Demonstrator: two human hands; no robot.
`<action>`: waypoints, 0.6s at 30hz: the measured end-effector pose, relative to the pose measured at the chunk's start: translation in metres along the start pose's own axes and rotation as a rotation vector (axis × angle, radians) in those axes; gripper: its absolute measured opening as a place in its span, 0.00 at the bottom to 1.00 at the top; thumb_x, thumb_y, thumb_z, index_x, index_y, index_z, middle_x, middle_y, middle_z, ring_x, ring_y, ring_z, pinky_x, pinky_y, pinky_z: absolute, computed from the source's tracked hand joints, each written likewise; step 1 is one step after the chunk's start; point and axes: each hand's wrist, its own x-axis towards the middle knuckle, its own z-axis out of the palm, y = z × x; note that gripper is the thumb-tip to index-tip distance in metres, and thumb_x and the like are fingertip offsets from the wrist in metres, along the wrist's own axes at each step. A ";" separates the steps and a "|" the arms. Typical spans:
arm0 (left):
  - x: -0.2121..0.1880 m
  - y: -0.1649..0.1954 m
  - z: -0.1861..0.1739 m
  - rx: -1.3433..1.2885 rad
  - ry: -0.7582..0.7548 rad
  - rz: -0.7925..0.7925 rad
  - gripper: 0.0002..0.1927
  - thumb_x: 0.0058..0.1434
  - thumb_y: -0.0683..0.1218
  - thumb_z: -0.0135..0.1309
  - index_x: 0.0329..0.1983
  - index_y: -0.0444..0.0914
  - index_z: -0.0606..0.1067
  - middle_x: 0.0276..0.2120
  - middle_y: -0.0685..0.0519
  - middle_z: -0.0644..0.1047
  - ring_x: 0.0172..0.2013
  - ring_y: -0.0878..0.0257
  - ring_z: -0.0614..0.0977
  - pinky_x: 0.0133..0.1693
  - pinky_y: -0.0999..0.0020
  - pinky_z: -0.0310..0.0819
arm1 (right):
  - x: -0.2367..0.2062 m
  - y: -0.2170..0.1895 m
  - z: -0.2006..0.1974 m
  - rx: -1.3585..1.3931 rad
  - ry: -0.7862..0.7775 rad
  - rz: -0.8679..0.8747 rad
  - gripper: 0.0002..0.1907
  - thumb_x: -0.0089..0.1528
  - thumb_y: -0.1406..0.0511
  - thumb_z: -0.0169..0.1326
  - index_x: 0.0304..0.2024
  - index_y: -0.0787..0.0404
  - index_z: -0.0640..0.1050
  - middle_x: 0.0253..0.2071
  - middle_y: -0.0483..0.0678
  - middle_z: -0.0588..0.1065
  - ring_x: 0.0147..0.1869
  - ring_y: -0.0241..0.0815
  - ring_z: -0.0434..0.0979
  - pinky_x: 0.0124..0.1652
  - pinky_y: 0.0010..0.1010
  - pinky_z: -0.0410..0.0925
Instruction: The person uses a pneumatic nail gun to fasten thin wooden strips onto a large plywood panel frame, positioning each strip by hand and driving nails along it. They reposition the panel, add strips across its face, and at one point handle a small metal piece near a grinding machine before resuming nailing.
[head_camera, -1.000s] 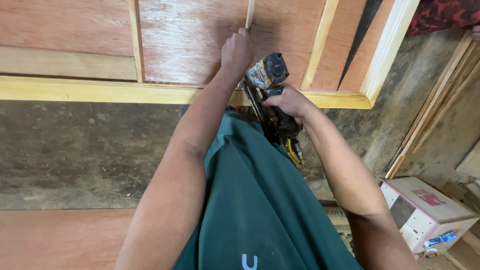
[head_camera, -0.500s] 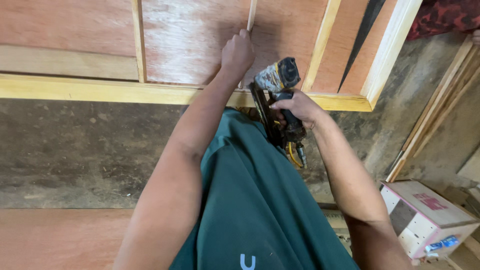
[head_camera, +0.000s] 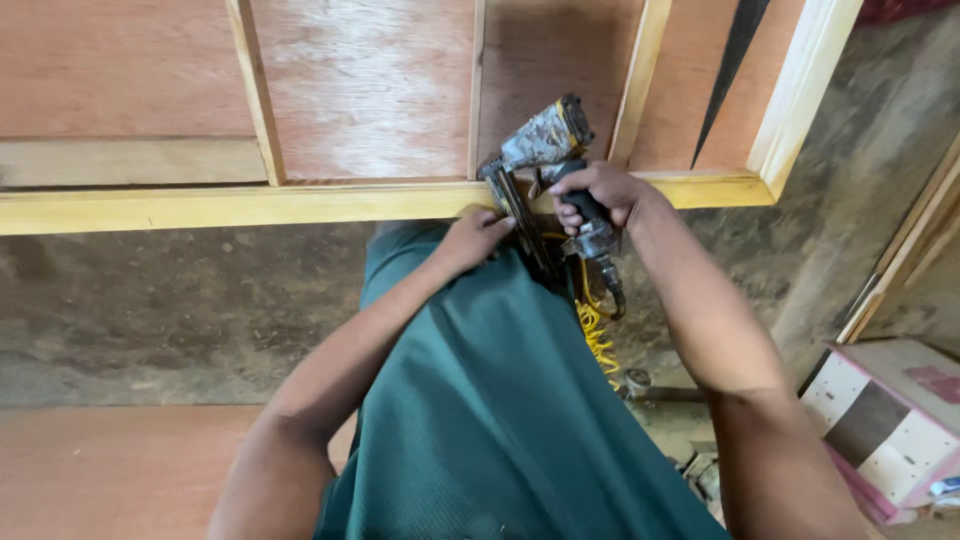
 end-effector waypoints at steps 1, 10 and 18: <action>0.001 -0.003 0.009 -0.083 -0.041 -0.073 0.19 0.67 0.54 0.52 0.44 0.33 0.78 0.26 0.51 0.80 0.24 0.63 0.82 0.31 0.65 0.77 | 0.002 0.001 -0.004 0.021 -0.047 0.016 0.09 0.65 0.67 0.52 0.39 0.70 0.72 0.24 0.49 0.69 0.25 0.42 0.70 0.32 0.40 0.70; 0.010 -0.010 0.027 -0.278 -0.041 -0.166 0.18 0.70 0.53 0.51 0.42 0.32 0.78 0.30 0.54 0.80 0.26 0.67 0.81 0.28 0.70 0.77 | 0.006 0.000 -0.014 0.009 -0.122 0.051 0.16 0.63 0.66 0.51 0.51 0.66 0.75 0.21 0.45 0.67 0.22 0.36 0.67 0.31 0.36 0.68; 0.010 -0.004 0.025 -0.230 -0.044 -0.142 0.17 0.69 0.53 0.52 0.42 0.33 0.78 0.28 0.54 0.80 0.25 0.67 0.81 0.28 0.70 0.77 | 0.006 0.003 -0.017 0.013 -0.117 0.003 0.14 0.63 0.67 0.52 0.48 0.69 0.75 0.22 0.47 0.68 0.23 0.38 0.68 0.31 0.37 0.69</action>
